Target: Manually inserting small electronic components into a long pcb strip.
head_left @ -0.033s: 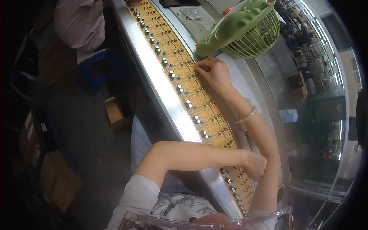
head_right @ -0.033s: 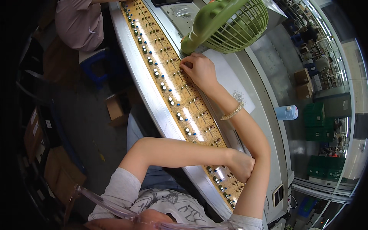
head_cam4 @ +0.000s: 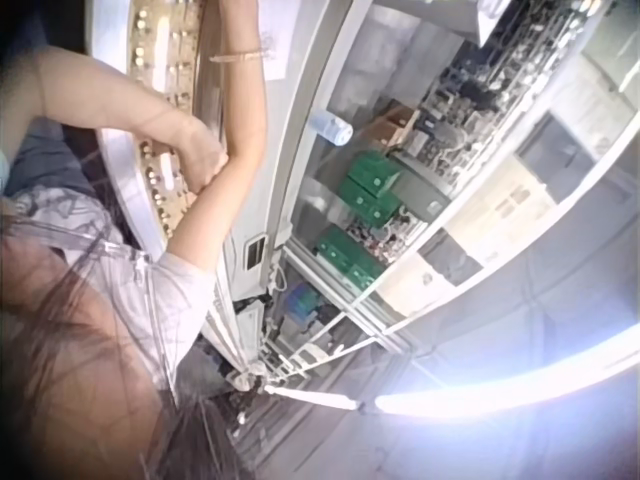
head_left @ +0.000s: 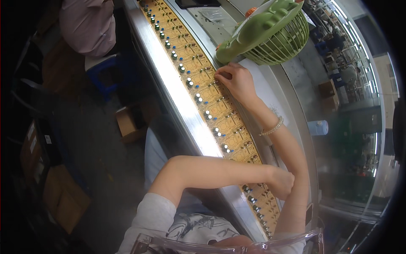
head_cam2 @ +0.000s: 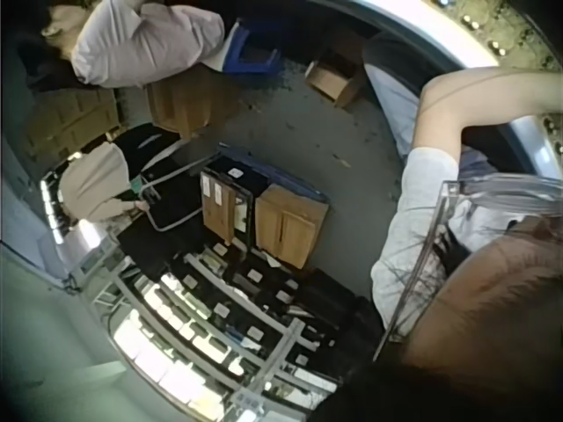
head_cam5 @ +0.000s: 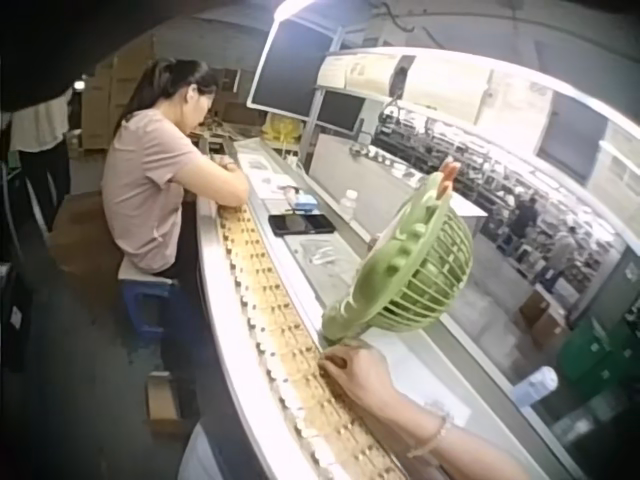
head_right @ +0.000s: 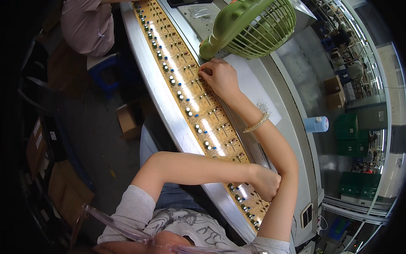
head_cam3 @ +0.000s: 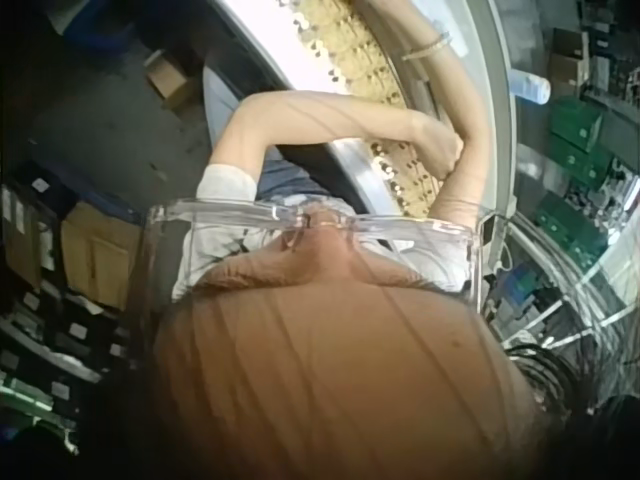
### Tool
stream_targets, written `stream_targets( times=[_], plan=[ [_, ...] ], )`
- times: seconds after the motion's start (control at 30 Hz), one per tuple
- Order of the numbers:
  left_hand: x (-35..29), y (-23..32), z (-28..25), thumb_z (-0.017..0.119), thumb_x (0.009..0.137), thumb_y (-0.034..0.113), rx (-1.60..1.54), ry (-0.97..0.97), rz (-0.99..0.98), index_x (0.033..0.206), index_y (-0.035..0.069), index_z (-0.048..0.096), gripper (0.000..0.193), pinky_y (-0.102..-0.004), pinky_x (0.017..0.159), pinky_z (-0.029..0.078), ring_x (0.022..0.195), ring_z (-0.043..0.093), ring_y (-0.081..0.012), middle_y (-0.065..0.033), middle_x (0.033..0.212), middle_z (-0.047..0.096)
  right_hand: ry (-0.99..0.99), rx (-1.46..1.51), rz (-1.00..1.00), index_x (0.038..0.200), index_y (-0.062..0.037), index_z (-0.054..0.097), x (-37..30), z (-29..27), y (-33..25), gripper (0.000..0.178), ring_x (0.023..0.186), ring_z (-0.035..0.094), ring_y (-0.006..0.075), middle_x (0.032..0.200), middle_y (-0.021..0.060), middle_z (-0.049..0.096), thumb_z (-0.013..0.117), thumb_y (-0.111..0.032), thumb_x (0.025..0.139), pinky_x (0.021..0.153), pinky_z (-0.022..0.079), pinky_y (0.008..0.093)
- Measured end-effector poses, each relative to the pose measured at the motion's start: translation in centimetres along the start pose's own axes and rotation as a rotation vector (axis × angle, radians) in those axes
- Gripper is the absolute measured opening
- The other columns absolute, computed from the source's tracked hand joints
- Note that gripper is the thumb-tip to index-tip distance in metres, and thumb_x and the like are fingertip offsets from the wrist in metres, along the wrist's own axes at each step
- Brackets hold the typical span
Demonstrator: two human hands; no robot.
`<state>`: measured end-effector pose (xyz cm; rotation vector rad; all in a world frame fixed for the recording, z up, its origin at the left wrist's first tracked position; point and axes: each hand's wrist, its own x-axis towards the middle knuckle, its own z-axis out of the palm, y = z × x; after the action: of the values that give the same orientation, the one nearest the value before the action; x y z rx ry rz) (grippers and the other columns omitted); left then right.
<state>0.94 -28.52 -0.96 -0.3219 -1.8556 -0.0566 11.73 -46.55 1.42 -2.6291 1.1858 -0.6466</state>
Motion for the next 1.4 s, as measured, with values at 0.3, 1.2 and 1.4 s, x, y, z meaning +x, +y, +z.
stream_targets(
  times=[0.3,1.2,1.4],
  plan=[
    [0.6,-0.3,-1.2,0.059,0.061,0.019,0.046,-0.045,0.086,0.053,0.017,0.059,0.009,-0.029,0.047,0.048,0.057,0.06,-0.0137,0.0061,0.06,0.058,-0.027,-0.077,-0.027,0.086,-0.0079,0.071,-0.2,-0.3,-0.2,0.012,0.064,0.057,0.0195,0.071,0.0063,0.057,0.073,-0.016,0.077,0.062,0.046,0.0335],
    [1.0,0.9,-1.0,0.058,0.066,0.018,0.054,-0.441,0.334,0.053,0.017,0.06,0.013,-0.0304,0.049,0.046,0.055,0.062,-0.0162,0.0043,0.058,0.062,-0.002,-0.374,0.05,0.083,-0.0084,0.072,-4.9,-11.3,0.1,0.009,0.069,0.062,0.0226,0.076,0.0055,0.062,0.071,-0.013,0.075,0.063,0.049,0.0342],
    [0.6,1.9,-0.6,0.056,0.075,0.018,-0.014,-0.438,0.257,0.061,0.013,0.062,0.017,-0.029,0.056,0.047,0.066,0.064,-0.0163,0.0018,0.063,0.065,-0.155,-0.212,0.276,0.083,-0.0042,0.07,-8.7,-12.8,2.2,0.009,0.073,0.064,0.0222,0.08,0.0085,0.065,0.07,-0.01,0.076,0.069,0.05,0.0335]
  ],
)
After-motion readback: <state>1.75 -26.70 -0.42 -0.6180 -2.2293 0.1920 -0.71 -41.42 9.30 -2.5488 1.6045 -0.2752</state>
